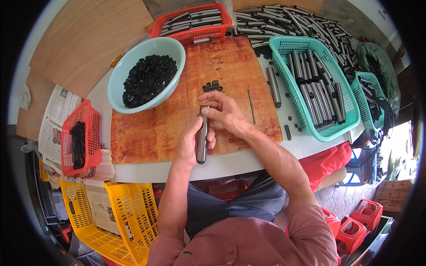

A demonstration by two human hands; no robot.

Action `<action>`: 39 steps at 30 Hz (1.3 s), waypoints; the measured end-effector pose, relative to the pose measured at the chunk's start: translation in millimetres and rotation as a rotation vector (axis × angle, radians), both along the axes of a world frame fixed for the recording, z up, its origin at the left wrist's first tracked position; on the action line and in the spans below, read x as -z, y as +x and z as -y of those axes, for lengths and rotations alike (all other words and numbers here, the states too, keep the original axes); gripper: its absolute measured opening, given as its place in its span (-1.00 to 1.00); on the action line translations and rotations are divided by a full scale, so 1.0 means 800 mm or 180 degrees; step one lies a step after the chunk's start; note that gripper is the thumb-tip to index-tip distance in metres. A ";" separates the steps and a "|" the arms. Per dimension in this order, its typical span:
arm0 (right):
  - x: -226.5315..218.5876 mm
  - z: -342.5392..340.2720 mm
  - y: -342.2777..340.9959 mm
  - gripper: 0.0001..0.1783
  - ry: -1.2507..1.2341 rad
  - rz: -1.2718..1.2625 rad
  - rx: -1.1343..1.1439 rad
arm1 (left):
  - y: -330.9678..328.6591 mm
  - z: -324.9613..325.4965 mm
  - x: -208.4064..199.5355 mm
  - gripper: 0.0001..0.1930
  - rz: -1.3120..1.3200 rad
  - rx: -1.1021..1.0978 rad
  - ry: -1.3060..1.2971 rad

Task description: The person assembles small black circular components into cylindrical metal rods at a workbench. They pick up a rod, insert the black pieces one by one, and place the completed rods into a green basket. The process is repeated continuously with multiple rods and components.

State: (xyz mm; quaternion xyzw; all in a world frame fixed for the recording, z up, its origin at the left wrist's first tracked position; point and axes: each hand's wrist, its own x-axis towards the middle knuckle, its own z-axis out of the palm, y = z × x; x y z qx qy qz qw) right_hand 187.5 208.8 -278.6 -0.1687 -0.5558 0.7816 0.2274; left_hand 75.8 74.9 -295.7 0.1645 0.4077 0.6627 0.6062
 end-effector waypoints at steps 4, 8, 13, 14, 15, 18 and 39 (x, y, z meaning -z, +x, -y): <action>-0.001 -0.004 0.001 -0.54 -0.0088 0.0093 -0.0087 | 0.001 -0.002 0.003 -0.52 -0.0232 0.0078 0.0026; -0.009 -0.004 0.005 -0.51 -0.0309 0.0146 -0.0137 | 0.004 -0.002 0.004 -0.50 -0.0406 0.0048 0.0063; -0.003 -0.004 0.007 -0.50 -0.0197 -0.0094 -0.0055 | 0.006 0.000 -0.001 -0.54 -0.0572 0.0065 0.0103; -0.001 -0.005 0.007 -0.50 -0.0193 -0.0137 -0.0051 | 0.005 -0.002 0.000 -0.55 -0.0617 0.0048 0.0100; 0.000 -0.006 0.006 -0.50 -0.0208 -0.0157 -0.0026 | 0.005 -0.003 0.001 -0.55 -0.0661 0.0032 0.0097; -0.001 -0.005 0.002 -0.51 -0.0243 -0.0222 -0.0009 | 0.010 -0.002 0.001 -0.56 -0.0826 -0.0139 0.0047; -0.006 -0.006 0.006 -0.51 -0.0093 0.0059 -0.0123 | 0.005 0.002 -0.008 -0.56 -0.0399 -0.0026 0.0029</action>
